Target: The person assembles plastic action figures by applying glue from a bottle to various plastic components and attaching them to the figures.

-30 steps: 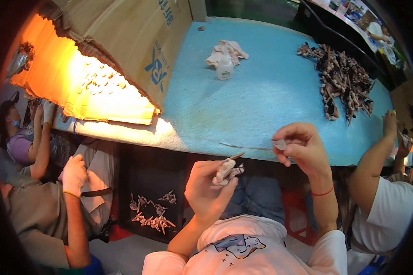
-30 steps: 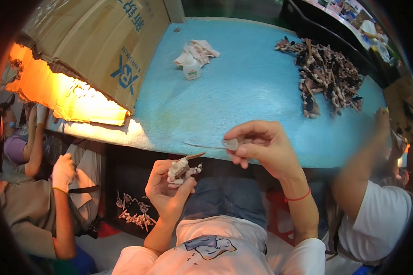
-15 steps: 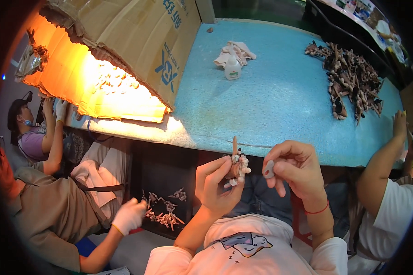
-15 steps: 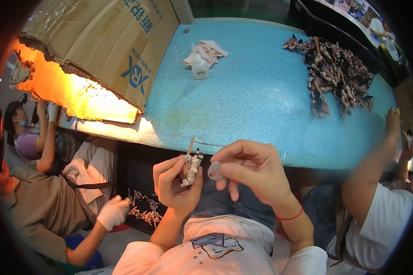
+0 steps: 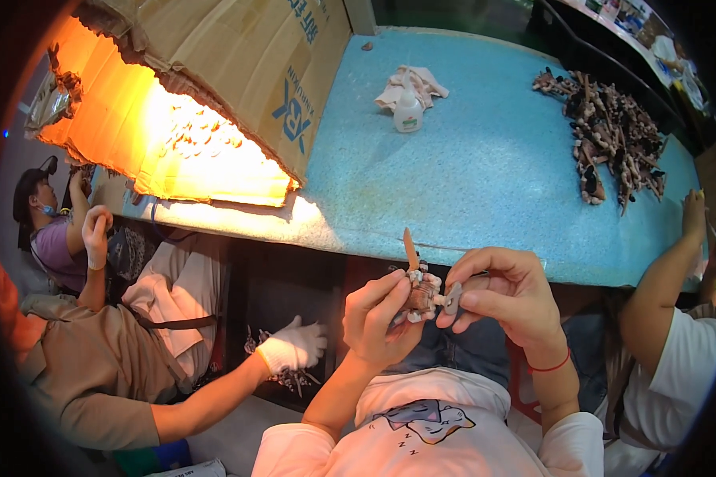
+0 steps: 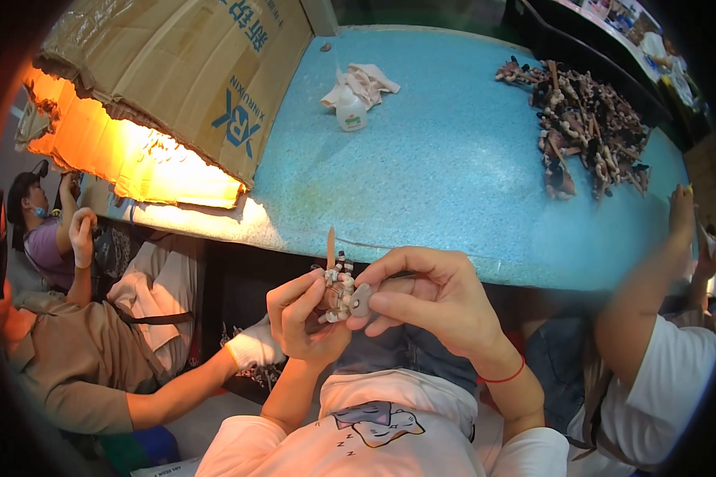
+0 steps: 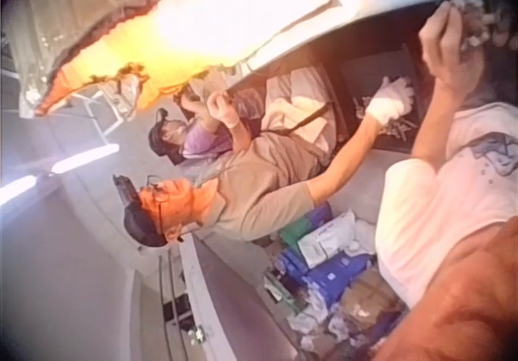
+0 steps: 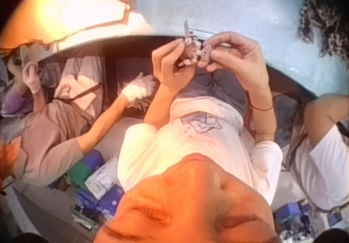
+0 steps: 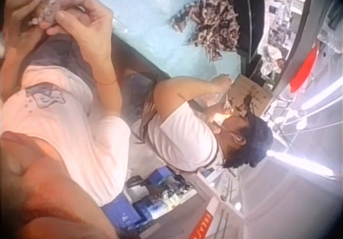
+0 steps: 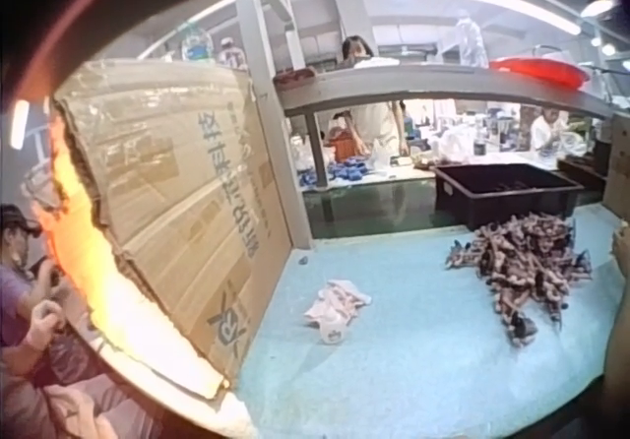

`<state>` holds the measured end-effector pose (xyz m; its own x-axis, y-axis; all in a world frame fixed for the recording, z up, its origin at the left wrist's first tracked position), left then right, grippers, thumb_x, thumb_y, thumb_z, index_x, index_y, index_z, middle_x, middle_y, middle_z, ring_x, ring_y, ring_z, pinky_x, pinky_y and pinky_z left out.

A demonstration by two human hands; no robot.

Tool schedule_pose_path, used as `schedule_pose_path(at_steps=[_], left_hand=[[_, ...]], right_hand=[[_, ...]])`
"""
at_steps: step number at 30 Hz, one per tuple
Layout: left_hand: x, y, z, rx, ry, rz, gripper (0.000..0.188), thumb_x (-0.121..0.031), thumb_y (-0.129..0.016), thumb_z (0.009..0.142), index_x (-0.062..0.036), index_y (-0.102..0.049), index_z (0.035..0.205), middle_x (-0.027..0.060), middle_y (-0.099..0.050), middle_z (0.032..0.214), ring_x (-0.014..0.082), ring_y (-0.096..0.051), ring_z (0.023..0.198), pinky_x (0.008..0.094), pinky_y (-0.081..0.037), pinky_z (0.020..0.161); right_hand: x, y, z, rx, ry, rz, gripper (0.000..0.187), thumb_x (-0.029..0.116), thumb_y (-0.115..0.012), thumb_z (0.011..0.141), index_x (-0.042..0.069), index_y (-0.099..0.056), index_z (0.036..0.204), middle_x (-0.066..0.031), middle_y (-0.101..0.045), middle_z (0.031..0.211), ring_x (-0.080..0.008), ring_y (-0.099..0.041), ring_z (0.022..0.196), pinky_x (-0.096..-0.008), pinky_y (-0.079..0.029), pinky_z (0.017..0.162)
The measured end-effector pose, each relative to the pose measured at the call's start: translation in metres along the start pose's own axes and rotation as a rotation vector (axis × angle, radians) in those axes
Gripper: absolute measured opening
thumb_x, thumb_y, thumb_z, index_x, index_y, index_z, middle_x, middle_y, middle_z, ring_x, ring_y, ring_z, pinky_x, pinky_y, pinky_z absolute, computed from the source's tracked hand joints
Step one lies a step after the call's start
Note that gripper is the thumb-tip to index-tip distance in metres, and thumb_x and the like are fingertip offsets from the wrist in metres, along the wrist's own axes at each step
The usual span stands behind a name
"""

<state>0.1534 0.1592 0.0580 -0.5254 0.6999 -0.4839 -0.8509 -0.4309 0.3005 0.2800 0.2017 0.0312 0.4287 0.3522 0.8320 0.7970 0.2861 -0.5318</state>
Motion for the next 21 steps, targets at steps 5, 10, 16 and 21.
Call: schedule_pose_path(at_steps=[5,10,16,21], left_hand=[[0.0,0.002,0.0,-0.007,-0.011,0.019,0.04,-0.007,-0.075,0.063,0.0011,-0.056,0.097,0.0155,-0.054,0.095,0.0207,-0.059,0.079,0.0262,-0.052,0.066],[0.0,0.001,-0.002,0.009,-0.043,-0.003,0.04,-0.007,-0.074,0.065,0.0018,-0.056,0.098,0.0168,-0.053,0.097,0.0207,-0.058,0.08,0.0256,-0.052,0.066],[0.001,0.002,0.0,0.028,-0.041,-0.001,0.04,-0.01,-0.075,0.066,0.0022,-0.055,0.099,0.0174,-0.052,0.098,0.0204,-0.058,0.08,0.0256,-0.052,0.066],[0.003,0.001,0.0,0.028,-0.062,-0.007,0.038,-0.01,-0.073,0.068,0.0019,-0.055,0.1,0.0173,-0.051,0.098,0.0199,-0.059,0.078,0.0253,-0.052,0.065]], right_hand=[[-0.006,0.003,0.004,0.012,0.058,-0.004,0.025,-0.003,-0.061,0.076,-0.005,-0.051,0.099,-0.011,-0.058,0.086,-0.0184,-0.061,0.075,-0.0244,-0.053,0.053],[-0.014,0.002,0.006,0.008,0.033,0.082,0.032,-0.005,-0.063,0.074,-0.001,-0.046,0.101,-0.01,-0.056,0.084,-0.0161,-0.059,0.074,-0.025,-0.052,0.05],[-0.019,0.0,0.007,-0.011,0.026,0.184,0.033,-0.006,-0.062,0.074,0.0,-0.042,0.1,-0.0099,-0.055,0.082,-0.0148,-0.058,0.07,-0.0258,-0.052,0.049],[-0.02,0.0,0.007,-0.038,0.053,0.216,0.032,-0.007,-0.061,0.074,0.001,-0.041,0.098,-0.0083,-0.053,0.079,-0.0135,-0.057,0.071,-0.0266,-0.053,0.05]])
Point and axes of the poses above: each hand's wrist, its own z-axis towards the middle knuckle, its own y-axis out of the back of the hand, x = y × z, the point moved 10 cm from there along z, towards the middle knuckle
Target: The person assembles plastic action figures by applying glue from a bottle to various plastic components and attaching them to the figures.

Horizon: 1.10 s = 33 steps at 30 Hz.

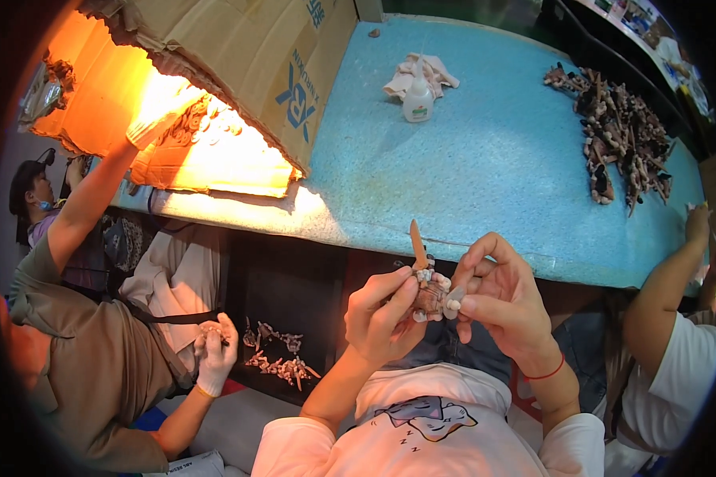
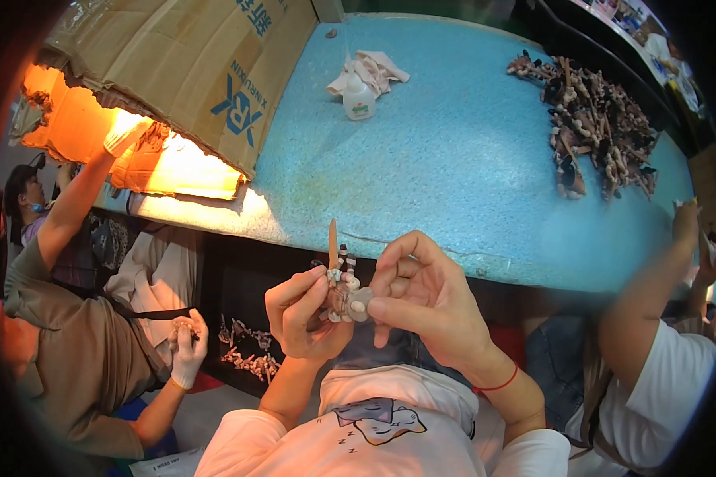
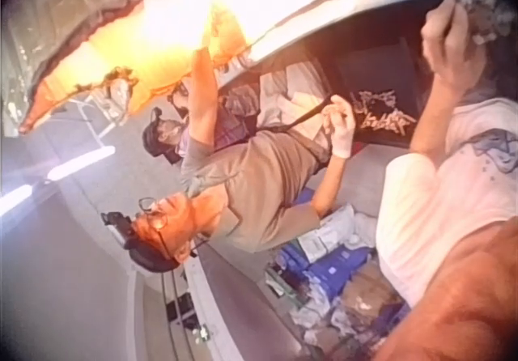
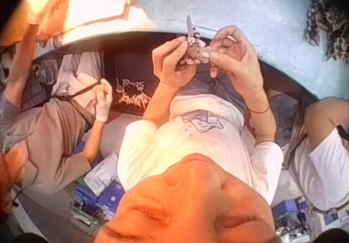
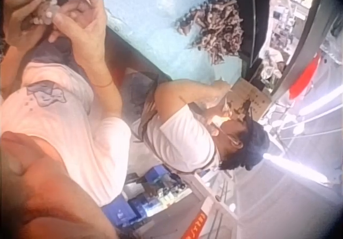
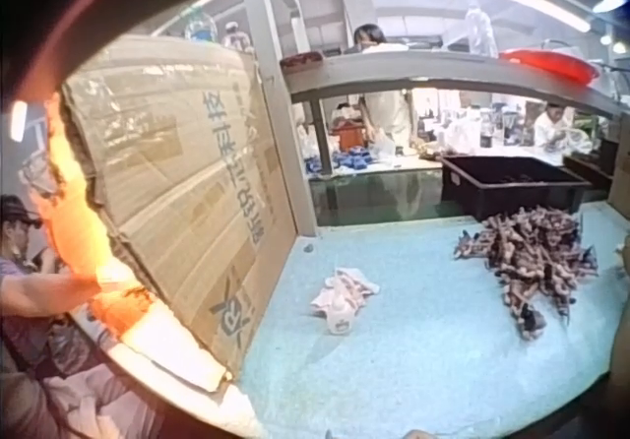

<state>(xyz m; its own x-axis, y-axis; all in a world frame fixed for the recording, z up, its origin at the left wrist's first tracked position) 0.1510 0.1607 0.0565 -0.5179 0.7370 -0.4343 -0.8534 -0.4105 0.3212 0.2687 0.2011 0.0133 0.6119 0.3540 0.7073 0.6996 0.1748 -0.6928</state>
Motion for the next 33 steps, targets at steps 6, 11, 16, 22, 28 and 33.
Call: schedule_pose_path(at_steps=[6,11,16,22,28,33], left_hand=[[-0.001,-0.005,0.003,0.051,-0.024,-0.04,0.037,-0.01,-0.072,0.071,0.0019,-0.054,0.101,0.017,-0.049,0.099,0.0204,-0.06,0.072,0.0267,-0.053,0.062],[0.0,-0.006,0.002,0.068,-0.034,-0.05,0.037,-0.009,-0.071,0.072,0.0022,-0.053,0.102,0.0179,-0.046,0.102,0.0206,-0.06,0.072,0.0268,-0.053,0.061],[0.018,-0.007,-0.003,0.036,0.209,-0.17,0.04,0.001,-0.069,0.07,0.0035,-0.051,0.106,0.0229,-0.036,0.118,0.0229,-0.06,0.081,0.027,-0.052,0.065],[0.023,-0.02,-0.004,0.036,0.533,-0.645,0.046,0.015,-0.053,0.068,0.0069,-0.046,0.113,0.0257,-0.033,0.124,0.0276,-0.054,0.101,0.032,-0.048,0.082],[0.019,-0.015,-0.002,0.06,0.581,-0.756,0.045,0.012,-0.046,0.07,0.0133,-0.041,0.114,0.0257,-0.033,0.125,0.0288,-0.05,0.107,0.035,-0.045,0.088],[0.019,-0.013,-0.003,0.03,0.591,-0.68,0.049,0.008,-0.058,0.067,0.008,-0.047,0.114,0.0253,-0.037,0.122,0.028,-0.05,0.107,0.0318,-0.048,0.084]], right_hand=[[0.001,0.002,-0.001,-0.037,0.055,-0.053,0.03,-0.006,-0.059,0.075,0.001,-0.04,0.097,-0.009,-0.052,0.081,-0.0133,-0.057,0.071,-0.0269,-0.054,0.052],[0.001,0.0,-0.002,-0.034,0.1,-0.067,0.028,-0.007,-0.058,0.075,0.001,-0.039,0.096,-0.0094,-0.052,0.082,-0.0138,-0.057,0.075,-0.0276,-0.055,0.054],[0.0,-0.002,-0.004,-0.089,0.149,-0.095,0.029,-0.008,-0.057,0.075,0.001,-0.038,0.096,-0.0092,-0.05,0.084,-0.0144,-0.056,0.078,-0.0278,-0.055,0.055],[0.002,-0.002,-0.007,-0.118,0.28,-0.127,0.031,-0.01,-0.055,0.074,0.001,-0.037,0.096,-0.0086,-0.048,0.085,-0.0148,-0.055,0.078,-0.0273,-0.055,0.058],[0.006,-0.004,-0.012,-0.122,0.38,-0.152,0.032,-0.012,-0.054,0.073,0.002,-0.037,0.096,-0.0091,-0.047,0.083,-0.0126,-0.053,0.075,-0.0252,-0.052,0.059],[0.009,-0.006,-0.015,-0.136,0.438,-0.18,0.034,-0.015,-0.052,0.071,0.002,-0.036,0.095,-0.0095,-0.046,0.082,-0.0124,-0.051,0.073,-0.0254,-0.048,0.063]])
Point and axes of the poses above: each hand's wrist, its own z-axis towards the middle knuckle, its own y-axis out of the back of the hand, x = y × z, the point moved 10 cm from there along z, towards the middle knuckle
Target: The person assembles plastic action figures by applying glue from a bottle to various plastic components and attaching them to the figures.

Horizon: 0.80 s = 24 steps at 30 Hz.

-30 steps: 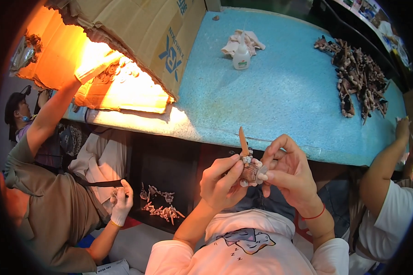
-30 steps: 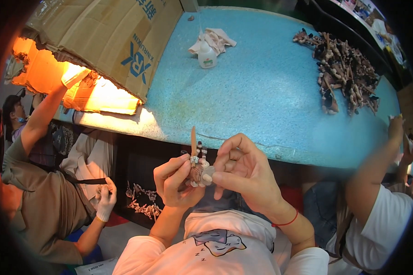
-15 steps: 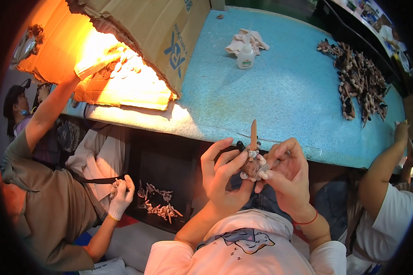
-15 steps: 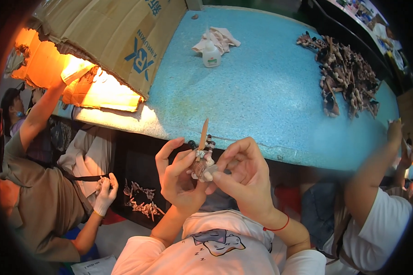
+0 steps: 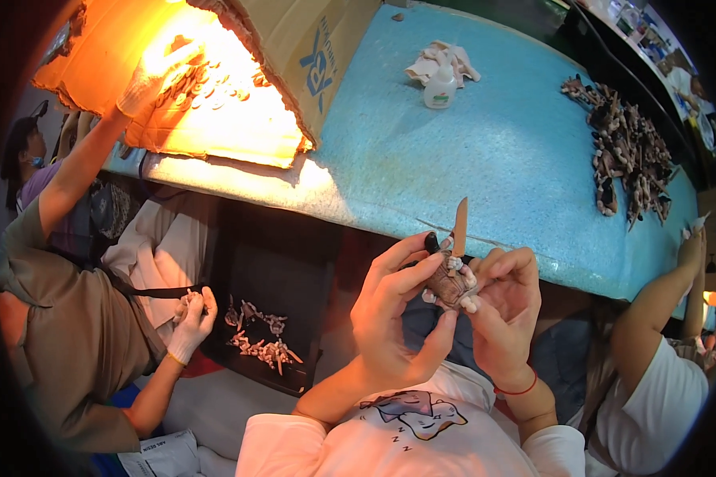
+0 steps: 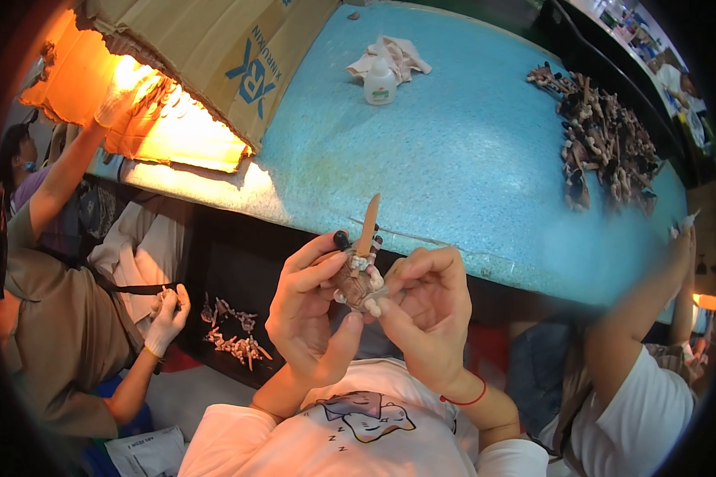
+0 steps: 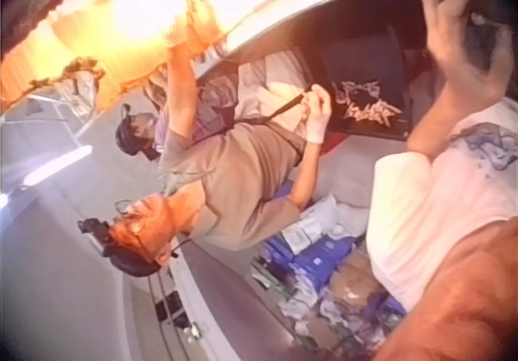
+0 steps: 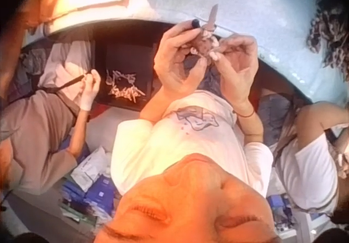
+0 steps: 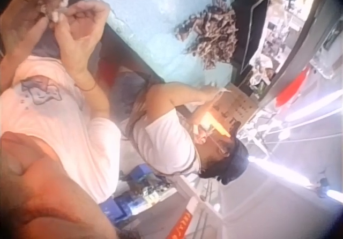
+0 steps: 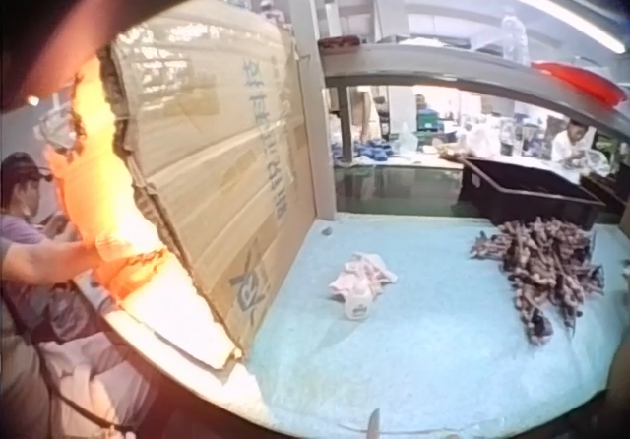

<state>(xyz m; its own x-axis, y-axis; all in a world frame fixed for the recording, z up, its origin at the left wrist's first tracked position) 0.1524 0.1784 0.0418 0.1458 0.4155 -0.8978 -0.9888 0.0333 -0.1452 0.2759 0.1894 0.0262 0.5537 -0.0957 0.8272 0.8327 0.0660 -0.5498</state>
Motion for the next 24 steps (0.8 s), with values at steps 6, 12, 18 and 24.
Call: schedule_pose_path(at_steps=[6,12,18,24], left_hand=[[-0.002,-0.001,0.002,-0.02,-0.021,-0.01,0.047,0.008,-0.06,0.067,0.0077,-0.048,0.112,0.025,-0.04,0.121,0.0265,-0.05,0.107,0.0302,-0.049,0.081],[-0.001,-0.002,0.003,-0.009,-0.013,0.024,0.045,0.007,-0.06,0.067,0.0078,-0.049,0.111,0.025,-0.042,0.12,0.0253,-0.051,0.105,0.0291,-0.051,0.077],[-0.001,-0.003,0.006,-0.008,-0.02,0.08,0.042,0.004,-0.061,0.065,0.0063,-0.052,0.106,0.023,-0.046,0.115,0.0231,-0.055,0.098,0.0268,-0.052,0.071],[0.001,-0.004,0.006,0.005,-0.013,0.192,0.042,0.0,-0.063,0.061,0.0034,-0.054,0.101,0.0204,-0.052,0.108,0.0226,-0.059,0.089,0.0261,-0.052,0.067]], right_hand=[[0.001,0.001,-0.004,-0.001,0.048,-0.007,0.034,-0.017,-0.051,0.07,0.002,-0.036,0.096,-0.0097,-0.046,0.083,-0.0129,-0.05,0.075,-0.0254,-0.045,0.069],[0.001,0.001,-0.004,0.024,0.061,-0.015,0.035,-0.016,-0.051,0.07,0.001,-0.036,0.096,-0.0095,-0.045,0.083,-0.0129,-0.05,0.075,-0.0249,-0.045,0.07],[0.0,0.005,-0.006,0.021,0.037,-0.011,0.035,-0.017,-0.049,0.07,0.001,-0.036,0.097,-0.0093,-0.045,0.086,-0.0122,-0.049,0.076,-0.0243,-0.044,0.07],[-0.009,0.012,-0.011,0.02,-0.074,-0.035,0.034,-0.015,-0.052,0.071,0.0,-0.038,0.098,-0.0089,-0.045,0.089,-0.0115,-0.049,0.081,-0.0236,-0.044,0.069]])
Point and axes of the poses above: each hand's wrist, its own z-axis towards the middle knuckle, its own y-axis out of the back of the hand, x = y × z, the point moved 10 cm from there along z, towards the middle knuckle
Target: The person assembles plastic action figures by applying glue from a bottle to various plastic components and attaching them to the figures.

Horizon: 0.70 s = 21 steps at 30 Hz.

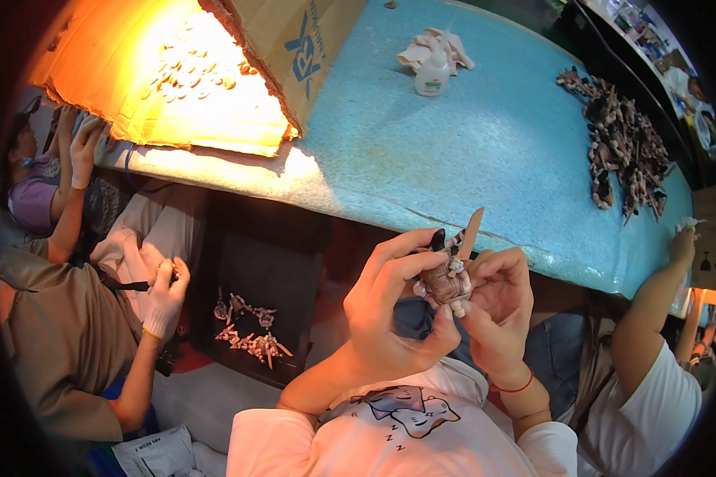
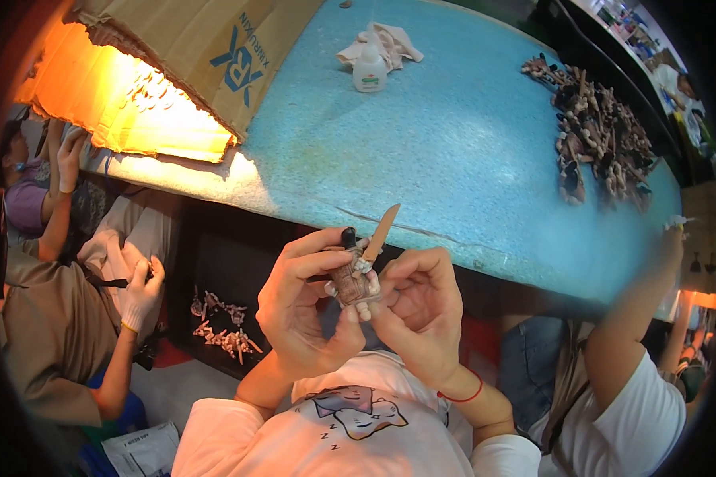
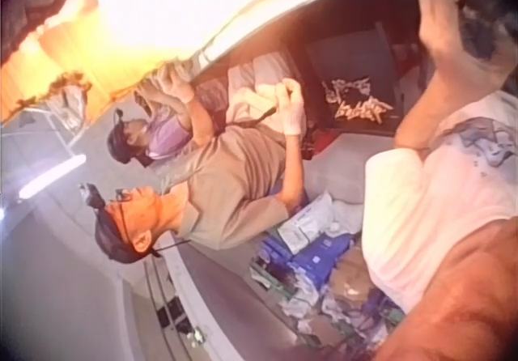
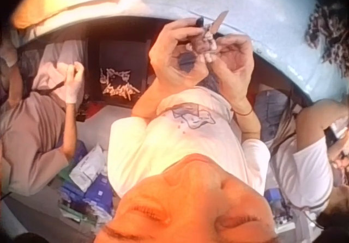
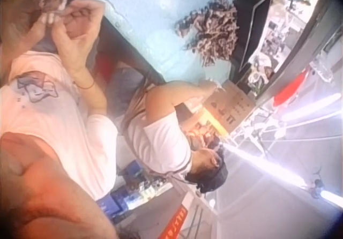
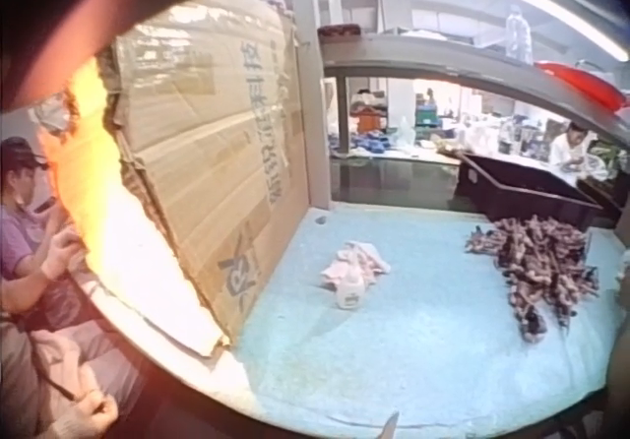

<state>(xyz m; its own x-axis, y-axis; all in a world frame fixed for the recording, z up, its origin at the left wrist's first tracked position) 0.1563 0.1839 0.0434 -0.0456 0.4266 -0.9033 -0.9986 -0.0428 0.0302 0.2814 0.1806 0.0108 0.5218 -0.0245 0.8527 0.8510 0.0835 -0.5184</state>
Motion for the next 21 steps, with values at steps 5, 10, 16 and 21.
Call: schedule_pose_path(at_steps=[5,10,16,21], left_hand=[[-0.004,-0.003,0.001,0.069,0.006,0.038,0.043,-0.001,-0.063,0.058,0.0016,-0.055,0.1,0.0202,-0.053,0.108,0.0232,-0.06,0.087,0.0263,-0.051,0.065],[-0.01,-0.015,0.001,0.166,-0.038,0.09,0.044,0.0,-0.064,0.057,0.0015,-0.055,0.1,0.021,-0.053,0.108,0.0246,-0.06,0.085,0.0265,-0.051,0.064],[-0.019,-0.026,0.002,0.286,-0.049,0.131,0.041,0.005,-0.057,0.06,0.0051,-0.051,0.101,0.0225,-0.048,0.111,0.0172,-0.056,0.088,0.0244,-0.05,0.066],[-0.025,-0.031,0.003,0.33,-0.076,0.131,0.043,0.004,-0.061,0.059,0.0042,-0.053,0.101,0.0223,-0.049,0.111,0.0199,-0.057,0.085,0.0253,-0.052,0.063]], right_hand=[[0.024,0.008,0.002,0.119,0.068,-0.264,0.039,-0.009,-0.06,0.068,0.0,-0.043,0.101,-0.0106,-0.046,0.098,-0.0135,-0.049,0.088,-0.0267,-0.043,0.073],[0.062,-0.003,0.004,0.153,0.254,-0.654,0.054,-0.001,-0.067,0.065,0.003,-0.044,0.114,-0.0179,-0.041,0.122,-0.023,-0.043,0.113,-0.0299,-0.04,0.086],[0.054,-0.004,0.013,0.237,0.165,-0.637,0.05,0.002,-0.068,0.06,0.003,-0.055,0.108,-0.0234,-0.039,0.128,-0.0306,-0.05,0.11,-0.037,-0.042,0.087],[0.052,-0.008,0.012,0.351,0.06,-0.71,0.046,-0.001,-0.064,0.058,0.002,-0.058,0.104,-0.0228,-0.041,0.125,-0.0261,-0.053,0.104,-0.0347,-0.044,0.085]])
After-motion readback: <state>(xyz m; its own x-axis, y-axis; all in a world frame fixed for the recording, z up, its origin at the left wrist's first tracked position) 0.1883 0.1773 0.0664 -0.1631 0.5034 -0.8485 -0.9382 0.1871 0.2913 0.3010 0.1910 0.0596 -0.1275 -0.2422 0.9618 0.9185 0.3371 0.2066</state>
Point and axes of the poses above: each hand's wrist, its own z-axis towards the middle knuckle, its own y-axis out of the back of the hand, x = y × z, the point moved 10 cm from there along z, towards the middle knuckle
